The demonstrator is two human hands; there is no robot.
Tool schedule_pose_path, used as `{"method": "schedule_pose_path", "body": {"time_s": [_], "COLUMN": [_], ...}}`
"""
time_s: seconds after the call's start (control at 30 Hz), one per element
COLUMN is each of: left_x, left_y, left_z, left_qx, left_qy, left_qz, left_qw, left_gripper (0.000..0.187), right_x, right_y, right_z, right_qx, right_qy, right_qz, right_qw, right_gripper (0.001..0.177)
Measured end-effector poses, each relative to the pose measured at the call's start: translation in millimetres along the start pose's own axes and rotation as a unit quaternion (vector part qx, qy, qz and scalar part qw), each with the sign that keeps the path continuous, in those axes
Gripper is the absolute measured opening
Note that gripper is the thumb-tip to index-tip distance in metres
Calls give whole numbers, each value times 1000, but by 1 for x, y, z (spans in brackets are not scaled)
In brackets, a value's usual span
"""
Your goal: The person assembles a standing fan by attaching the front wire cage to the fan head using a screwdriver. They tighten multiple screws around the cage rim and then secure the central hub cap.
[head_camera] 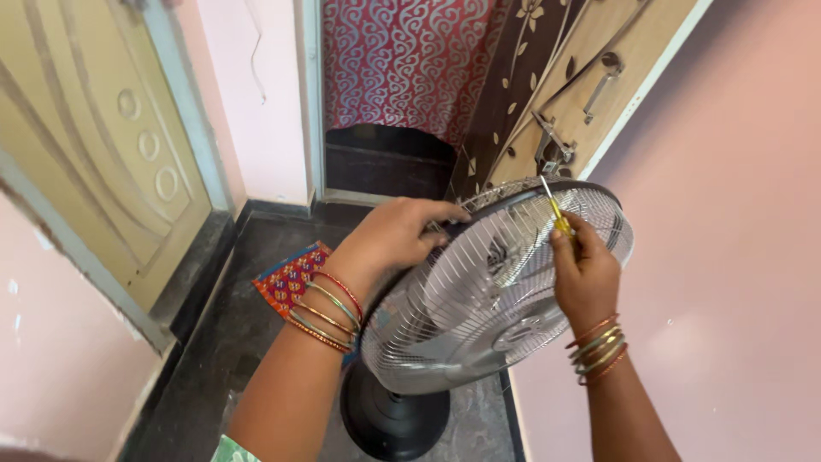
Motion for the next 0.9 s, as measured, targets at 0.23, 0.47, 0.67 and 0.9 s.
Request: {"method": "schedule_pose_path", "body": {"time_s": [0.23, 0.47, 0.67, 0.9], "left_x": [-1, -2, -5, -19], "left_y": [9, 8, -1, -6], "left_z": [-13, -10, -7, -15], "left_qx": [-68, -81, -40, -9], "left_qy": [39, 129, 199, 298], "left_qz": [-110, -123, -149, -175], "left_qw": [991, 981, 968, 938], "left_gripper": [55, 65, 59, 46], "right_x": [13, 32, 39, 48], "right_y": [-6, -3, 0, 7], "right_z": [13, 19, 20, 16], "right_qx": [-59, -95, -121, -129], "right_qy": [77, 137, 131, 112], "right_qz": [71, 150, 172, 209], "right_qw": [993, 975, 969, 963], "right_gripper": [35, 36, 38, 38]}}
Point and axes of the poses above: each hand's wrist, its own x-axis away from the middle knuckle, its own y-axis out of the palm, z = x × y, the point moved 8 cm from there along -x, towards the middle knuckle, and after that the axes turned 4 degrees about y, right-handed, at the moved point
